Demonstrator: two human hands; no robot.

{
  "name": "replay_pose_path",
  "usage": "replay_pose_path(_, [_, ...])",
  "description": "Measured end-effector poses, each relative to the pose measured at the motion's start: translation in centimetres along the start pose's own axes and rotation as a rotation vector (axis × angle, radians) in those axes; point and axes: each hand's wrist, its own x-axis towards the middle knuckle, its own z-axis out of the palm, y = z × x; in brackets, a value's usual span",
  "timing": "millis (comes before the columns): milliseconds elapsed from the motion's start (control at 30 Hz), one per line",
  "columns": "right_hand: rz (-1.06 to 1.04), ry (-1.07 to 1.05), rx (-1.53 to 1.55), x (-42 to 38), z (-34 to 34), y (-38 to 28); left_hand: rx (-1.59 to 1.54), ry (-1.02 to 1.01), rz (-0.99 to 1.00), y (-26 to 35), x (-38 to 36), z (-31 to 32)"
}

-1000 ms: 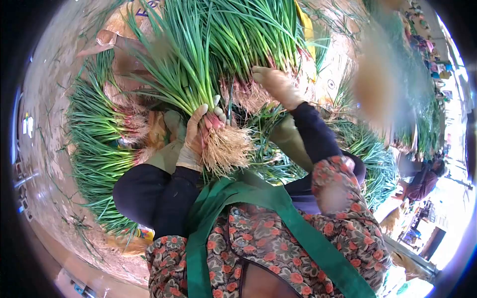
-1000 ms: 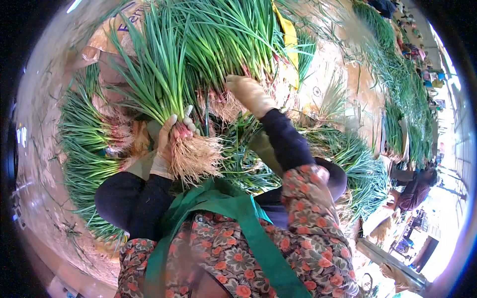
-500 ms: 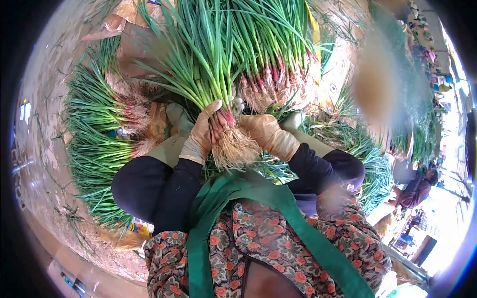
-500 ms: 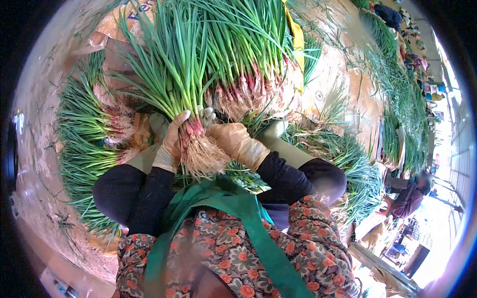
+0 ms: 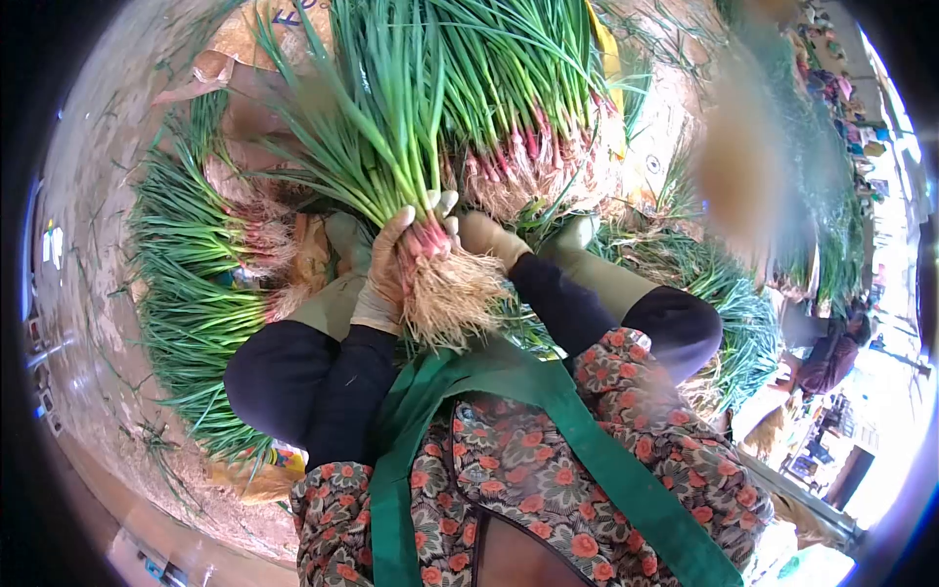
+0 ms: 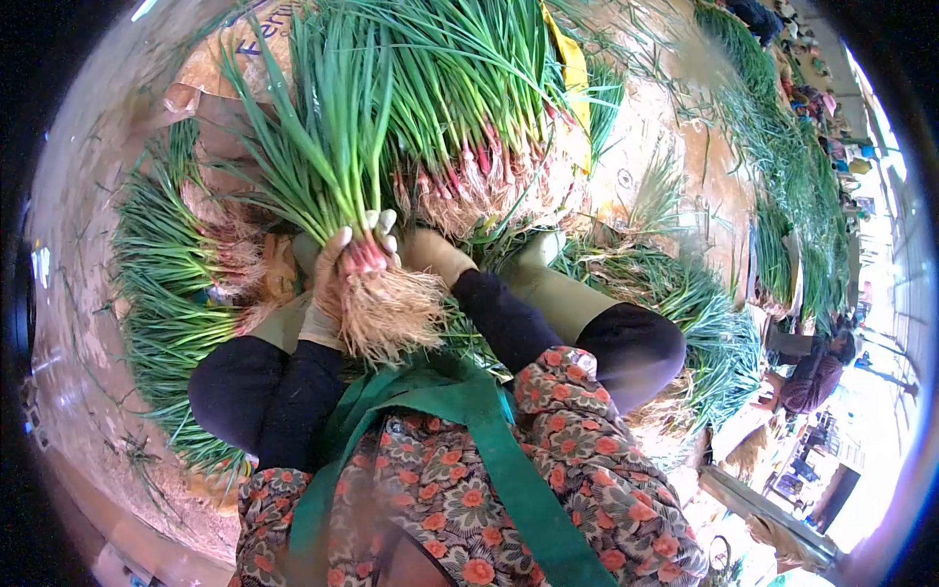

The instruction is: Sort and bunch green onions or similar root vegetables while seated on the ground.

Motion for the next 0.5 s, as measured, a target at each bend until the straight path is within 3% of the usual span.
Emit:
replay_pose_path(33, [0.176,-0.021,0.66,-3.9,-1.2,-1.2,-0.093,0.009,0.0,-0.1,-0.2,0.8])
replay_pose_path(67, [0.065,0.177,0.76,-6.2,4.3,0.4,-0.187,0.02,0.008,0.1,-0.5,1.8])
replay_pose_path(100, [-0.094,0.328,0.782,-5.8,9.5,3.5,-0.189,0.044,-0.013,0.5,-0.7,1.8])
replay_pose_path(167, [-0.015,0.461,0.687,-4.8,7.7,5.6,-0.24,0.025,-0.057,0.3,-0.5,0.7])
replay_pose_path(233, [0.405,0.568,0.463,-5.2,-4.8,4.5,-0.216,0.056,-0.095,0.1,0.0,-0.3])
replay_pose_path(267, [0.596,0.696,0.366,-5.0,-7.5,4.5,-0.124,0.087,-0.085,0.3,0.0,0.3])
replay_pose_path(367, [0.824,0.254,0.203,-3.6,-7.9,6.0,0.02,0.11,-0.128,0.5,0.1,0.7])
replay_pose_path(467, [0.689,0.101,0.34,-4.6,-9.7,3.0,0.021,0.224,-0.125,0.0,0.1,0.9])
replay_pose_path(500, [0.531,0.165,0.238,-5.5,-9.5,1.3,0.028,0.27,-0.124,-0.2,0.2,0.6])
